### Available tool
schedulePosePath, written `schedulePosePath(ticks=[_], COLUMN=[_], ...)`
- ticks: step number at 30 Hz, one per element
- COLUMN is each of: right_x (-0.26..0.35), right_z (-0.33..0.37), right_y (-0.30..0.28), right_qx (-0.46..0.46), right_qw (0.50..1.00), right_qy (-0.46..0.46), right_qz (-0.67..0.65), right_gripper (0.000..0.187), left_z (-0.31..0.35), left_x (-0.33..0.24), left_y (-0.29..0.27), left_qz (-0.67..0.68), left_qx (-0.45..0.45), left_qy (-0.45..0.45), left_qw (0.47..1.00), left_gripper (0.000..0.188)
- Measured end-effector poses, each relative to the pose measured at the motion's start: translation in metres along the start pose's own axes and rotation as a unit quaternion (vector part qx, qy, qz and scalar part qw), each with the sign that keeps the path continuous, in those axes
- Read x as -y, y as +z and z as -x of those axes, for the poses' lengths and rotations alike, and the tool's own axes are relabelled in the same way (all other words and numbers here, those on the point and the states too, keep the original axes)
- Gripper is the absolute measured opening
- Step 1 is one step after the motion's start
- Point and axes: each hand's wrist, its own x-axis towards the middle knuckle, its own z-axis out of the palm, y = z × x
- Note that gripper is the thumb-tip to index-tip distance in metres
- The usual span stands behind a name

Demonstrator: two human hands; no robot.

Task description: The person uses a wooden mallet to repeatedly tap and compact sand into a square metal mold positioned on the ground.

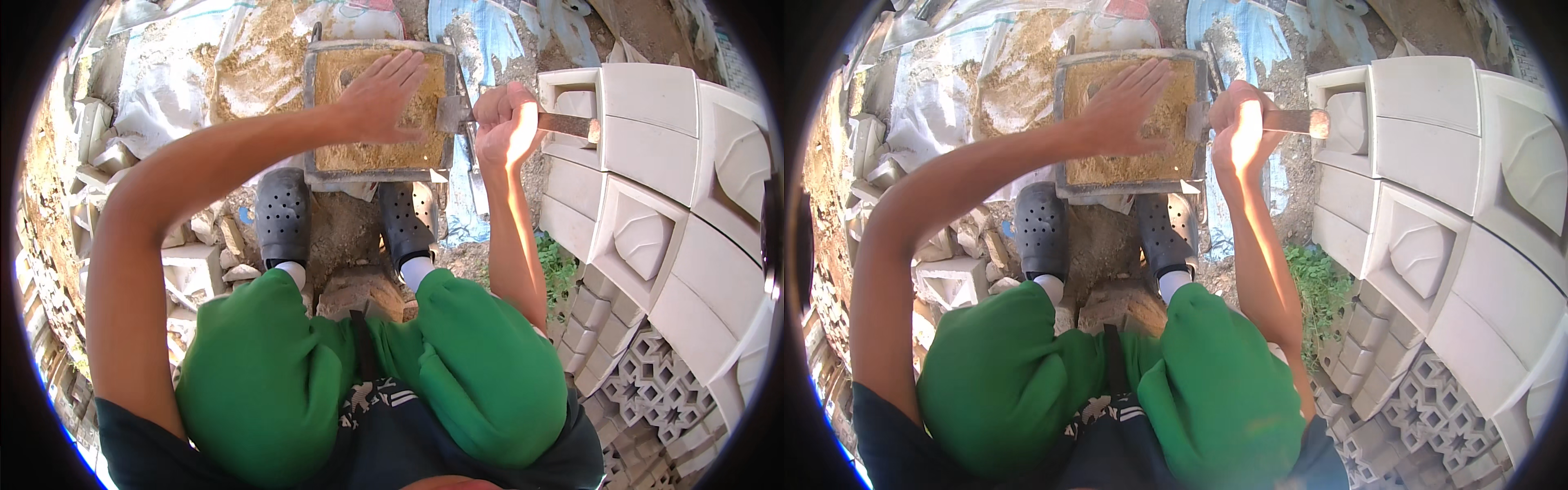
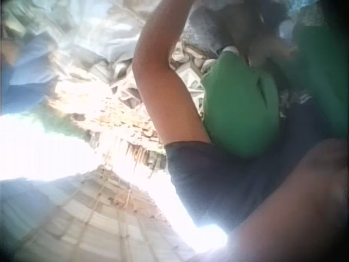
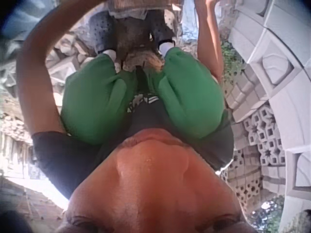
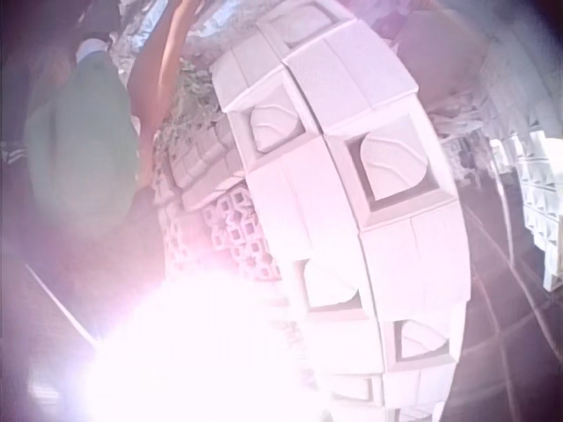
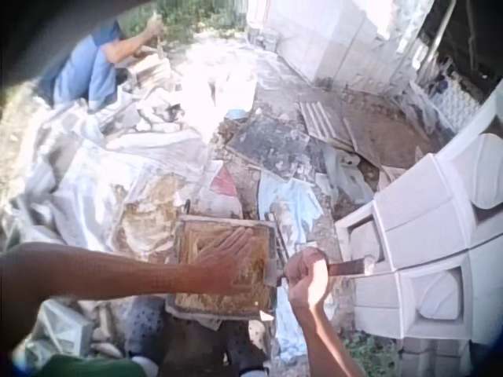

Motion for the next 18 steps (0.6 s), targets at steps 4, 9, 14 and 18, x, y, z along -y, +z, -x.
schedulePosePath(ticks=[4, 9, 14, 18], right_x=[0.031, 0.000, 0.027, -0.001], right_z=[-0.009, -0.022, -0.027, -0.030], right_y=[0.006, -0.001, -0.005, -0.010], right_qx=[0.013, 0.000, 0.024, 0.018], right_qw=[0.998, 1.000, 0.989, 0.996], right_qy=[0.010, -0.010, -0.012, 0.014], right_qz=[-0.062, 0.012, -0.144, -0.090], right_gripper=[0.048, 0.046, 0.042, 0.046], left_z=[0.010, -0.008, -0.010, -0.021], left_x=[-0.002, -0.011, -0.005, 0.003], left_y=[0.015, 0.024, 0.033, 0.028], left_qz=[0.001, 0.072, 0.050, 0.063], left_qx=[-0.060, -0.094, -0.085, -0.102], left_qy=[0.020, 0.042, 0.007, 0.052], left_qw=[0.998, 0.992, 0.995, 0.991], left_gripper=[0.112, 0.113, 0.110, 0.109])
